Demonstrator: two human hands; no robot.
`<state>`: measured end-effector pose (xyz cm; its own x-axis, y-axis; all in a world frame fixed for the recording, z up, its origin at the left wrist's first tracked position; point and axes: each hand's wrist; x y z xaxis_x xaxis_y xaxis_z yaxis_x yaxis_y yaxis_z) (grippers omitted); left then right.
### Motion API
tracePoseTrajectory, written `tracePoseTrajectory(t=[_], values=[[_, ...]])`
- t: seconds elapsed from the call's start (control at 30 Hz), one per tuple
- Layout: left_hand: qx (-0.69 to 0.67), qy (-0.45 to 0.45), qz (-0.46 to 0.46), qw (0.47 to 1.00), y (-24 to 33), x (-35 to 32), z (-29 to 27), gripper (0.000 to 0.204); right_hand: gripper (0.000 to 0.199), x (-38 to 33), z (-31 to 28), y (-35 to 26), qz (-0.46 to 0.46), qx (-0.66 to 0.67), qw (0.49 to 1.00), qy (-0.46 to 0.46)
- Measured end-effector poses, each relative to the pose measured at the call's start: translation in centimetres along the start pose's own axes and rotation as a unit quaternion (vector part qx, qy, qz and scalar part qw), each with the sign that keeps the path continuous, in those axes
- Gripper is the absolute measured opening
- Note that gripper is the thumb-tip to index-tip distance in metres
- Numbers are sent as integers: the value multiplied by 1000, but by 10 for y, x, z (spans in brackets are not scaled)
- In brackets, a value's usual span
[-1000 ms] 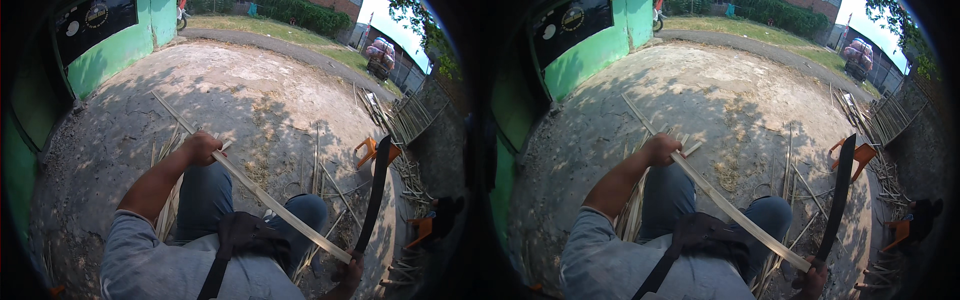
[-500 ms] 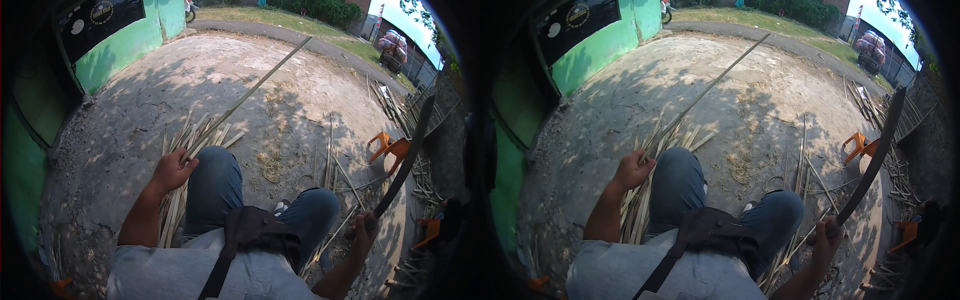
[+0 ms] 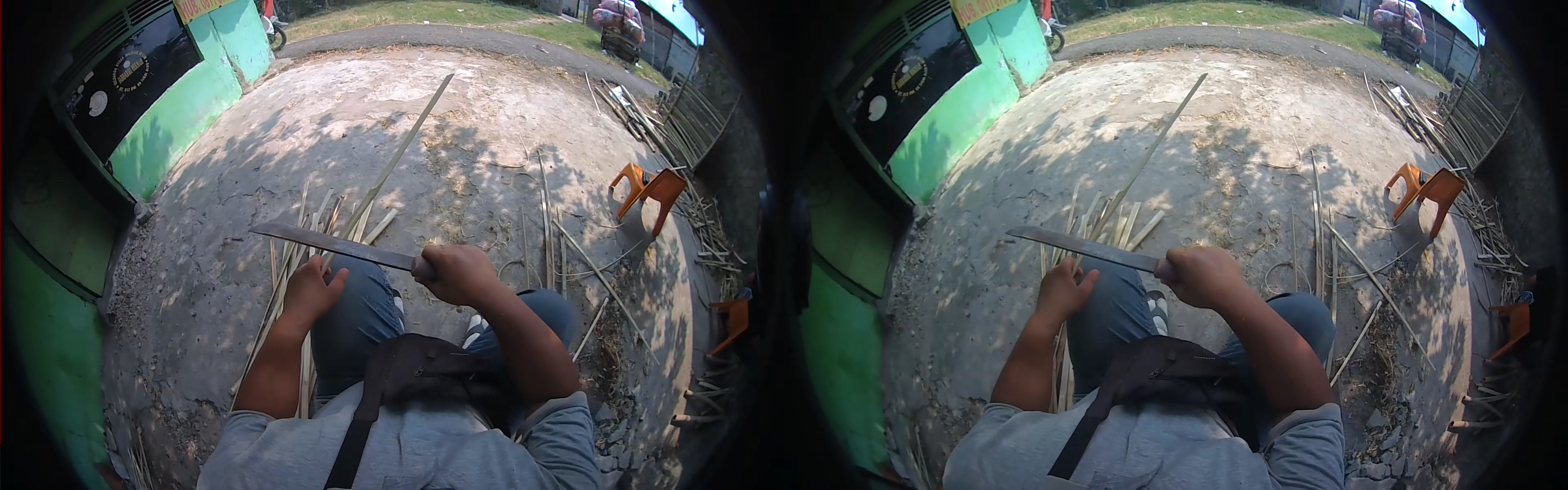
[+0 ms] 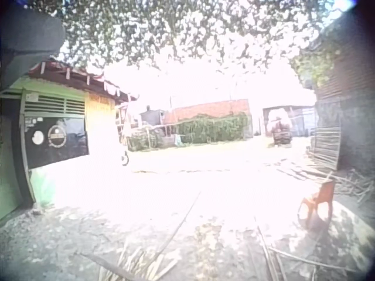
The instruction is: The person splits and trims long bamboo strips using a machete while sitting on the ground.
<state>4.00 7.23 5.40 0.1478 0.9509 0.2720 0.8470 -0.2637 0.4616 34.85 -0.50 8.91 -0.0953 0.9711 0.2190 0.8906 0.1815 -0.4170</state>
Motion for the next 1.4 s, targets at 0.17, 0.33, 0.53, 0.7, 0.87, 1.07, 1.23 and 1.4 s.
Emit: tracePoseTrajectory(t=[0.17,0.33,0.53,0.7,0.87,1.07,1.23,1.4], values=[[28,23,13,999,3,3,17,53,28,13,39,38,27,15,999,-7],[40,-1,27,999,-1,12,21,56,18,21,47,67,24,-7,999,23],[20,35,66,997,-10,8,25,55,16,17,60,46,11,-2,997,81],[-3,21,103,994,-21,0,19,52,20,16,56,55,19,-2,992,122],[17,27,85,996,-13,0,21,51,25,15,48,64,92,14,986,135],[42,31,95,994,-16,-3,22,48,19,6,63,45,35,-6,992,122],[6,59,97,994,-21,-8,26,47,20,16,50,63,32,-18,989,146],[37,38,74,996,-10,-6,22,45,26,13,38,81,110,59,972,198]])
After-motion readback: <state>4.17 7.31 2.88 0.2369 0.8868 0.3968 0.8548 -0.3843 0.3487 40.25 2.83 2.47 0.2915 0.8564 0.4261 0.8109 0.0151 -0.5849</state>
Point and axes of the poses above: each hand's wrist, its own x-axis towards the middle knuckle, its own z-axis out of the palm, y = z × x, and after that the axes turned 8 degrees about y, right-handed
